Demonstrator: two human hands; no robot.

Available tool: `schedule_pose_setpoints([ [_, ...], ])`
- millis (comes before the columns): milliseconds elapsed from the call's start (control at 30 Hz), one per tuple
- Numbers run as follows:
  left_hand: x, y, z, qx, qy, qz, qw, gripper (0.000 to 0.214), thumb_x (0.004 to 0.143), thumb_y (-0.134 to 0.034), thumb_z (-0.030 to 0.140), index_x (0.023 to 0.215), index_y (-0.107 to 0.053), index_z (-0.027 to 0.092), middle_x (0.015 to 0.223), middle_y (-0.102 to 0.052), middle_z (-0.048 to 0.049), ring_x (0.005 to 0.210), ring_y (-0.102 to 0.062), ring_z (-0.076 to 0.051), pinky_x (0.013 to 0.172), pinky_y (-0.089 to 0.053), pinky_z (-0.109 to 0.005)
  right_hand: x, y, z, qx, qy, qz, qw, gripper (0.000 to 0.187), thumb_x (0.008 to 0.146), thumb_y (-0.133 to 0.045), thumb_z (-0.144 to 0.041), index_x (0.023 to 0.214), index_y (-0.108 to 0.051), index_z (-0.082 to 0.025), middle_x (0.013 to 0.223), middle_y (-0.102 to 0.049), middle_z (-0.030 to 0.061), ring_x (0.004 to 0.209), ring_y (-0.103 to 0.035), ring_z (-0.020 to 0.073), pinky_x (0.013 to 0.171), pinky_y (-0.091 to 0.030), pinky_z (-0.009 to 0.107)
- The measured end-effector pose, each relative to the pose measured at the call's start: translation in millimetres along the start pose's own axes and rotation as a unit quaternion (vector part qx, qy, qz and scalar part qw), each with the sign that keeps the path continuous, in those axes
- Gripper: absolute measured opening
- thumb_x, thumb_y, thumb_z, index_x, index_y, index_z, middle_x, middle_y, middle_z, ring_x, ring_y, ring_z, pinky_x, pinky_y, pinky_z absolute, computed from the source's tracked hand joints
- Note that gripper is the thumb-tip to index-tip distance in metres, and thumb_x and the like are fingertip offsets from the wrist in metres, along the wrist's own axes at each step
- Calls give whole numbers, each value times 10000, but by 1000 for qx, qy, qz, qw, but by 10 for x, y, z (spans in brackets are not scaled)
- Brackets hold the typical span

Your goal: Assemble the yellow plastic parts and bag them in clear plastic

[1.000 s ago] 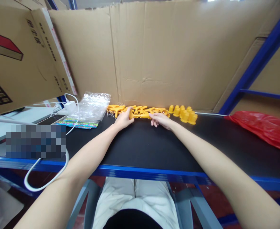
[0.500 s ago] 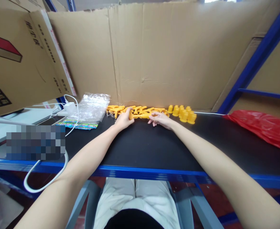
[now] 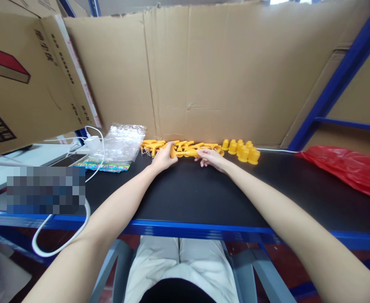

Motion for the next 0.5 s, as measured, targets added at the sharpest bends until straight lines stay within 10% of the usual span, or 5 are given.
schedule_pose_setpoints([
  [500, -18, 61, 72, -23, -2, 49, 999, 539, 676, -609, 268, 1194, -482, 187, 807, -645, -39, 680, -599, -168, 660, -433, -251, -21, -54, -163, -14, 58, 20, 998, 349, 792, -616, -480, 757, -570, -136, 655, -653, 54, 465, -564, 87, 467, -425, 212],
])
Point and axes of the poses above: each hand's wrist, its own x-axis towards the middle knuckle, its own y-axis out of the back of the hand, z = x × y, the point moved 1 cm from there along x, towards the middle knuckle
